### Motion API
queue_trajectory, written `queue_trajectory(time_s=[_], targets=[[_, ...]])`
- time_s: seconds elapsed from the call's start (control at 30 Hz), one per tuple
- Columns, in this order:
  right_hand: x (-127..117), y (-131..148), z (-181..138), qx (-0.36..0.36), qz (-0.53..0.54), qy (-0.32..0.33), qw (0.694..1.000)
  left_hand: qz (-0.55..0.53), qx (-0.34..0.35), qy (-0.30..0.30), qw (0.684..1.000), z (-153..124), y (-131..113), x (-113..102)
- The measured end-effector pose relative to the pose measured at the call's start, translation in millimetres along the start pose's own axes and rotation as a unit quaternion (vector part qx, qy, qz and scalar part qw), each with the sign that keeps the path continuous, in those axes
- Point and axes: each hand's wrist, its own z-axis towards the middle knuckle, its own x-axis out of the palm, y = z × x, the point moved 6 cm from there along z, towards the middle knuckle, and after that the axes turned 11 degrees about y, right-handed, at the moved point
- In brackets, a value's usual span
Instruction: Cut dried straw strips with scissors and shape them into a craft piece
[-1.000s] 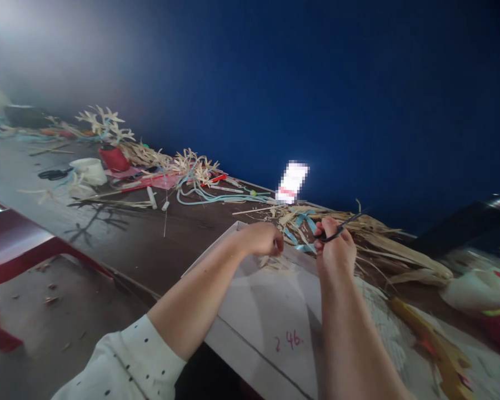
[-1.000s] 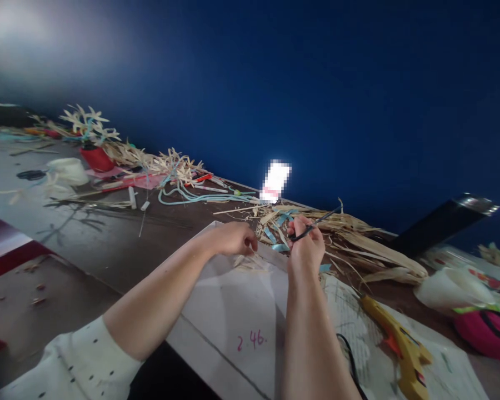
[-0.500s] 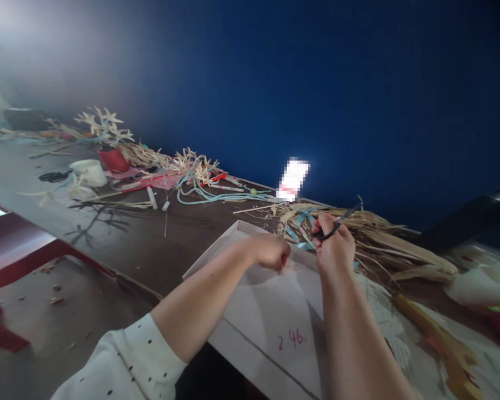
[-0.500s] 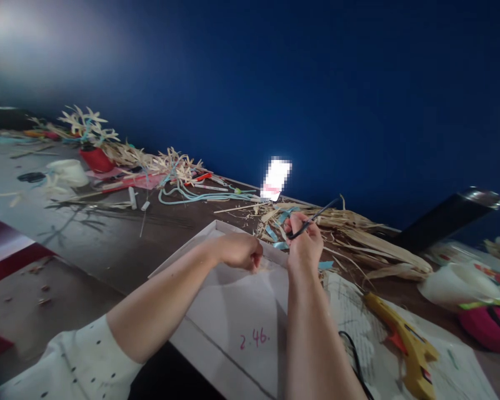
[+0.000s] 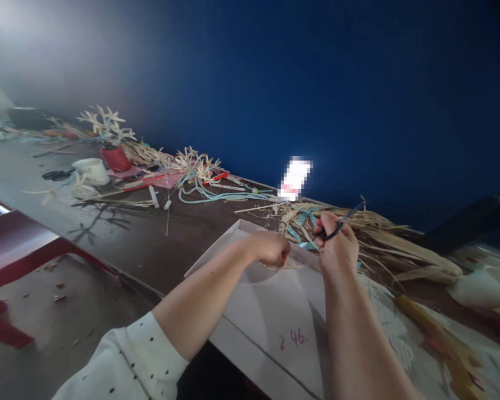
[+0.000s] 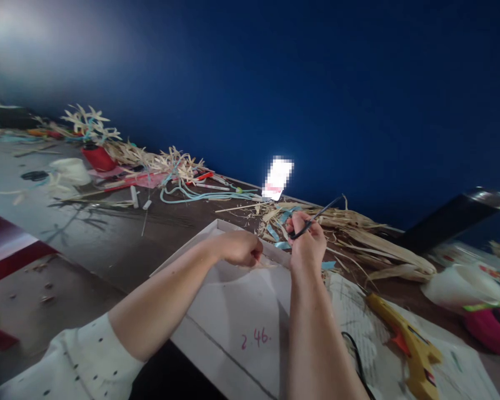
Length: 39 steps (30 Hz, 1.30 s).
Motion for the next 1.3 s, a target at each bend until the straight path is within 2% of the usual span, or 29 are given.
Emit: queue_trajectory(time_s=[0.1,0.17,0.27,0.37,0.47,0.57,0.67,0.87,0.93,1.1,1.3], targets=[[0,0,0,-0.002,0.002,0.006,1.000,-0.042,0.026,-0.012,0.999,0,2,-4],[0,1,1,-0.005,0.006,0.008,1.000,-0.073,0.047,-0.042,0.995,0,5,-9],[-2,1,1,-0.001,0.009,0.001,1.000,-0.144,0.034,-0.128,0.981,-2,15,-21],[-3,-1,0,0.015,-0.002,-0.002,1.000,-0.239,0.010,-0.236,0.942,-6,29,-31],[6,-7,-1,0.057,0.003,0.062,0.996,-0.301,0.023,-0.294,0.907,-8,34,-35],[15,-15,-3,0.104,0.023,0.126,0.986,-0.309,0.036,-0.331,0.891,-8,33,-37],[19,-17,-4,0.100,0.023,0.153,0.983,-0.304,0.043,-0.334,0.891,-8,30,-36],[16,-15,-2,0.082,0.001,0.142,0.986,-0.310,0.057,-0.333,0.889,-8,28,-36],[17,-14,-2,0.080,0.004,0.148,0.986,-0.353,0.063,-0.319,0.877,-6,28,-35],[21,-13,-5,0.079,0.015,0.172,0.982,-0.491,0.094,-0.264,0.825,-1,26,-30],[24,-15,-9,0.107,0.022,0.179,0.978,-0.496,0.075,-0.242,0.831,0,25,-28]])
